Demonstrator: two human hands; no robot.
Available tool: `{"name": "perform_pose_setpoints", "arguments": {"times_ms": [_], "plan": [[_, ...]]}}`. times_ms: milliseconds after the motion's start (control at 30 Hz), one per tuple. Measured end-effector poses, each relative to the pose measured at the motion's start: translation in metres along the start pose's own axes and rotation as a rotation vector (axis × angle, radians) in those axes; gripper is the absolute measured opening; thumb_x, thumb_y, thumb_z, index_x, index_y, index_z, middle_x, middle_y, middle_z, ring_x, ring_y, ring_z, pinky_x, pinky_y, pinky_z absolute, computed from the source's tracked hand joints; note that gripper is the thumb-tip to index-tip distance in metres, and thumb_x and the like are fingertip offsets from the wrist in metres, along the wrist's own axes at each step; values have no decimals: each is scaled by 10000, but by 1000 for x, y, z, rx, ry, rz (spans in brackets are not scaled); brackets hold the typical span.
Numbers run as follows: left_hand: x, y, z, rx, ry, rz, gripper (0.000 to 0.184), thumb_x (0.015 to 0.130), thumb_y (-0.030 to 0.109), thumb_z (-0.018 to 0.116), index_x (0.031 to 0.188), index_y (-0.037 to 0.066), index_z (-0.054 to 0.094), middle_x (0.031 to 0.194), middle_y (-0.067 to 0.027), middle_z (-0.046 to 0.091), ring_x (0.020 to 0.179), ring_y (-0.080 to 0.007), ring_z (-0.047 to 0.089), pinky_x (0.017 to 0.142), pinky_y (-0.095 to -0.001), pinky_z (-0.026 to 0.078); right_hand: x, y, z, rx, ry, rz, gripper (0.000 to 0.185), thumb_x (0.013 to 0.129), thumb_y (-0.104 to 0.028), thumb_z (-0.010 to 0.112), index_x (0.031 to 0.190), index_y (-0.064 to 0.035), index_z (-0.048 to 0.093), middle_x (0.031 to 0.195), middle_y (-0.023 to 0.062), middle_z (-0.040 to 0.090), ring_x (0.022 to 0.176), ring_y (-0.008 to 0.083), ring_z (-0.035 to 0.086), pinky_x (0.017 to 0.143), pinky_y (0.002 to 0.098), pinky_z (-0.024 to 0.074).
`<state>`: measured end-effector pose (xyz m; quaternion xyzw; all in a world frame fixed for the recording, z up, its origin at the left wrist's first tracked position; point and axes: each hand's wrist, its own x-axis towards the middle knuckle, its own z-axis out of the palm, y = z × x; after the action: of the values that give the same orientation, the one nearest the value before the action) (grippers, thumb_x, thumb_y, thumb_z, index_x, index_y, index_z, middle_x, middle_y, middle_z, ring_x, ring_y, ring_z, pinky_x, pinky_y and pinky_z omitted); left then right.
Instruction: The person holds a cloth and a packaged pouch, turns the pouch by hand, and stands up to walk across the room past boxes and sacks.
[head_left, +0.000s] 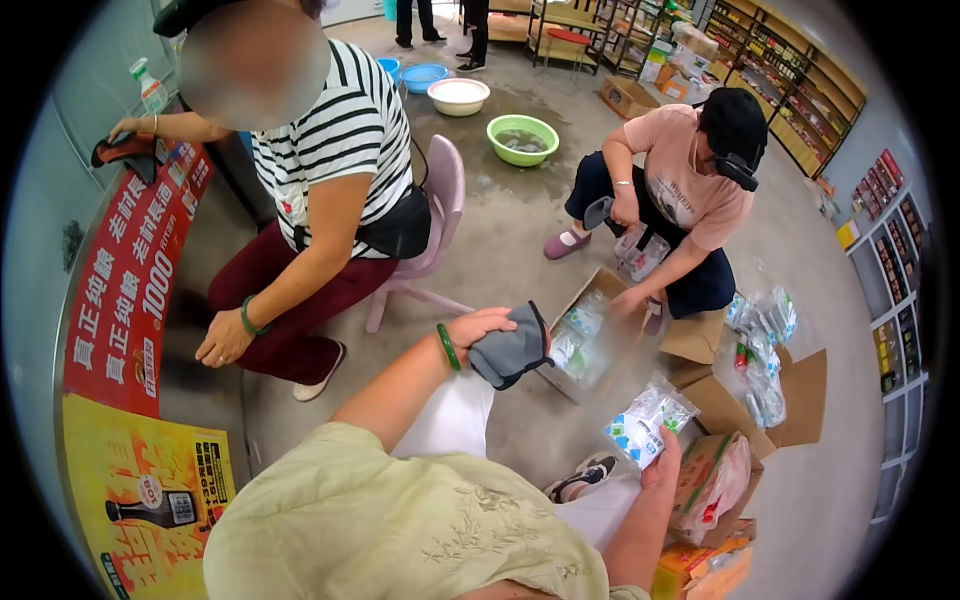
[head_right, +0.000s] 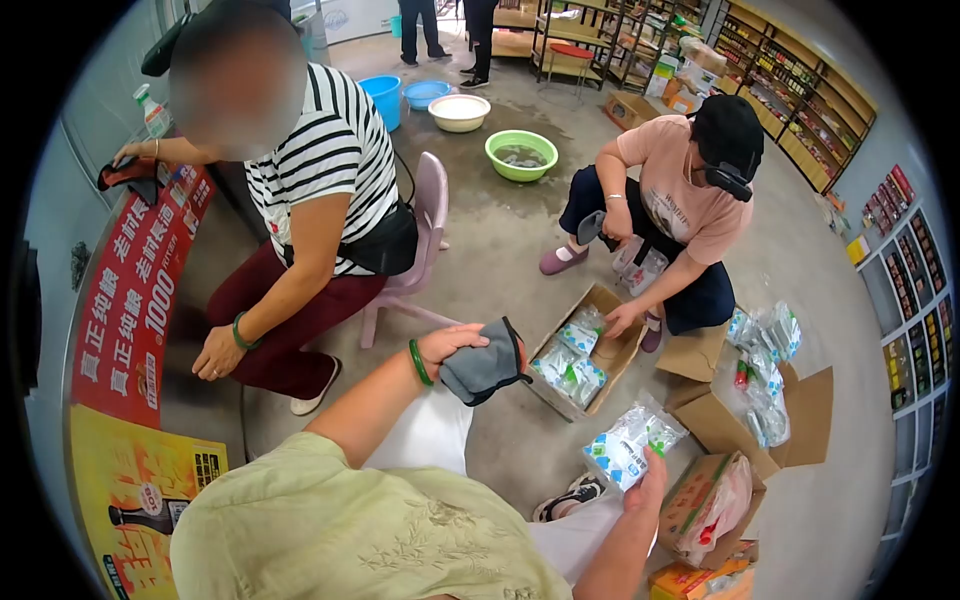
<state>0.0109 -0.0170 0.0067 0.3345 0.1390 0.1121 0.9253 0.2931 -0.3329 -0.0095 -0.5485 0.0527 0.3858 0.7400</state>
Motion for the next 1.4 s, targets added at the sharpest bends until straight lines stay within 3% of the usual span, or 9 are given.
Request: {"name": "perform_pose_setpoints", "arguments": {"times_ms": [67,367,467,700,867,1133,1233,1267,1400], "plan": [[0,0,0,9,12,2,353,878,134,502,1205,0,477,1097,-127,596,965,-204,612,838,-321,500,-7,-2,6,-3,-11,-46,357,783,-109,601,1117,-29,508,1045,112,594,947,266,603,822,418,503],[6,4,18,59,55,-38,344,866,118,520,1194,19,486,1091,-118,599,959,-202,615,837,-331,504,0,0,-12,101,-20,-37,368,761,-64,625,1095,-21,478,1005,110,586,921,257,606,788,406,516],[8,0,18,89,45,-21,382,861,133,500,1214,-9,466,1150,-162,570,1019,-241,595,878,-353,484,3,1,-17,115,-50,-59,366,763,-49,616,1099,-17,473,1007,115,577,919,261,601,791,412,511],[5,7,43,68,-46,-7,360,854,132,493,1187,-5,482,1123,-166,580,953,-241,616,835,-356,508,-5,-2,-9,17,26,-50,361,772,-140,590,1103,-29,497,1017,114,595,940,261,604,825,418,502],[14,2,23,75,79,-54,332,866,110,507,1179,0,501,1113,-143,590,956,-221,613,853,-320,491,-8,-8,-5,29,27,22,407,758,-104,615,1130,-27,469,1061,126,564,963,270,589,831,416,498],[12,-6,20,72,66,-26,341,866,128,515,1184,7,508,1066,-119,612,908,-195,629,819,-323,506,1,-5,-7,38,11,34,432,758,-67,587,1169,-3,472,1106,141,559,1017,280,569,871,424,486],[17,-12,11,108,101,16,343,864,131,521,1184,6,507,1063,-120,613,913,-194,626,819,-329,508,4,1,-10,3,10,-11,387,790,-139,570,1142,0,490,1042,127,600,984,280,589,876,418,479],[19,-12,8,136,111,11,348,863,134,525,1187,7,503,1066,-119,610,921,-191,622,820,-324,506,5,0,-13,46,32,10,401,746,-64,605,1124,-21,476,1056,127,570,984,269,585,847,416,500],[14,-7,20,133,46,8,361,857,142,537,1192,12,497,1062,-121,605,926,-195,620,817,-335,511,-1,-1,-14,64,16,-19,368,738,-47,622,1080,-32,486,1014,109,582,908,250,613,778,383,528]]}}
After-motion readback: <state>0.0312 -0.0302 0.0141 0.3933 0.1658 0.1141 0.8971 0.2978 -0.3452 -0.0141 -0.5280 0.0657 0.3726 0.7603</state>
